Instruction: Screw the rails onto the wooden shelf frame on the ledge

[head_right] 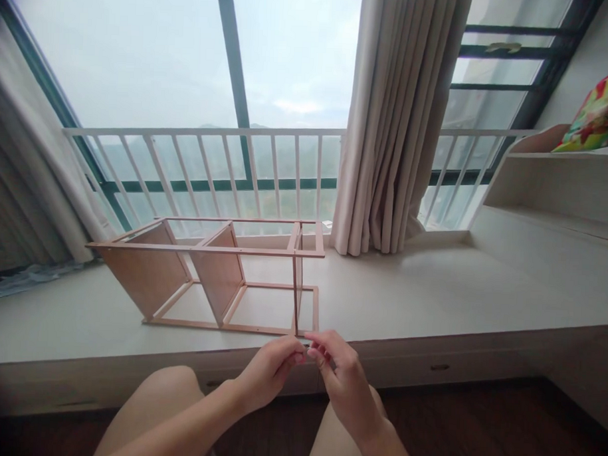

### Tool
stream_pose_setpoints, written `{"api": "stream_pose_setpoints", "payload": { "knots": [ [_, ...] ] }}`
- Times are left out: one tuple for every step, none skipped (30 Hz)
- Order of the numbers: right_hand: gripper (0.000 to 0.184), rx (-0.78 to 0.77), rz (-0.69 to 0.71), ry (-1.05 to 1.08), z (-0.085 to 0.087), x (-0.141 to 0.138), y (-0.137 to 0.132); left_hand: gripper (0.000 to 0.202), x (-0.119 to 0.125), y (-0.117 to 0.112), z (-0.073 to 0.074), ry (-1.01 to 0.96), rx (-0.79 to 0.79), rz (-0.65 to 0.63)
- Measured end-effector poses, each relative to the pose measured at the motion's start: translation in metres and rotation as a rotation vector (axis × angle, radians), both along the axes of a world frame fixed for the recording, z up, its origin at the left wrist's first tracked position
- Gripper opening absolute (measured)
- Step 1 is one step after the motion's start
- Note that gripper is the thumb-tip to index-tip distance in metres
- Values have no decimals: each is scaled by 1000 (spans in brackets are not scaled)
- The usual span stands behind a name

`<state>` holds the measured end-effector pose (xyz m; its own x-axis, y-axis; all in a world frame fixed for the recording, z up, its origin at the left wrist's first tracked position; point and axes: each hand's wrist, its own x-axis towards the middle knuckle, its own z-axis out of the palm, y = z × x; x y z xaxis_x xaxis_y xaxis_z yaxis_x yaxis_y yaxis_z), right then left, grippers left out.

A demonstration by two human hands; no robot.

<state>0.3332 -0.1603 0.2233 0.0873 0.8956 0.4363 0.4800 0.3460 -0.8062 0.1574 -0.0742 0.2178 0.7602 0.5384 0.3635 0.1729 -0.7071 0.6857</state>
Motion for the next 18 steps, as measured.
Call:
{"api": "stream_pose_setpoints", "payload": {
  "knots": [
    [21,-2,18,-71,11,5,3,21,3,3,0,-17,13,-8],
    [20,-12,33,-138,19,8,6,22,6,5,-1,-33,25,-7],
    [19,-24,39,-203,25,11,9,22,9,8,-2,-47,36,-1],
    [19,-37,34,-266,29,13,12,23,12,12,-4,-60,46,6],
    [18,-44,22,-328,32,15,14,23,14,15,-5,-72,54,9],
    [17,-43,-2,-389,34,17,17,23,17,19,-7,-83,64,7],
    [16,-38,-33,-450,37,18,20,23,20,23,-8,-96,74,3],
    [15,-31,-67,-508,40,19,24,23,24,27,-8,-111,81,0],
    [14,-22,-97,-560,43,20,27,22,27,31,-8,-129,84,-2],
    [12,-13,-116,-607,48,22,31,22,30,35,-7,-150,81,-3],
    [11,-4,-125,-646,54,23,35,21,33,40,-6,-172,74,-7],
    [11,5,-123,-678,61,24,40,20,35,45,-5,-199,64,-14],
    [12,22,-110,-705,69,26,44,19,36,50,-4,-231,49,-23],
    [12,51,-93,-723,78,27,49,18,36,56,-5,-270,33,-30],
    [12,89,-76,-733,88,28,55,18,36,63,-6,-317,17,-27],
    [11,137,-59,-735,99,29,61,18,35,70,-8,-368,2,-9],
    [11,185,-48,-730,111,30,67,18,34,77,-13,-418,-12,24],
    [10,222,-43,-728,124,31,74,18,32,85,-18,-462,-24,73]
  ]
}}
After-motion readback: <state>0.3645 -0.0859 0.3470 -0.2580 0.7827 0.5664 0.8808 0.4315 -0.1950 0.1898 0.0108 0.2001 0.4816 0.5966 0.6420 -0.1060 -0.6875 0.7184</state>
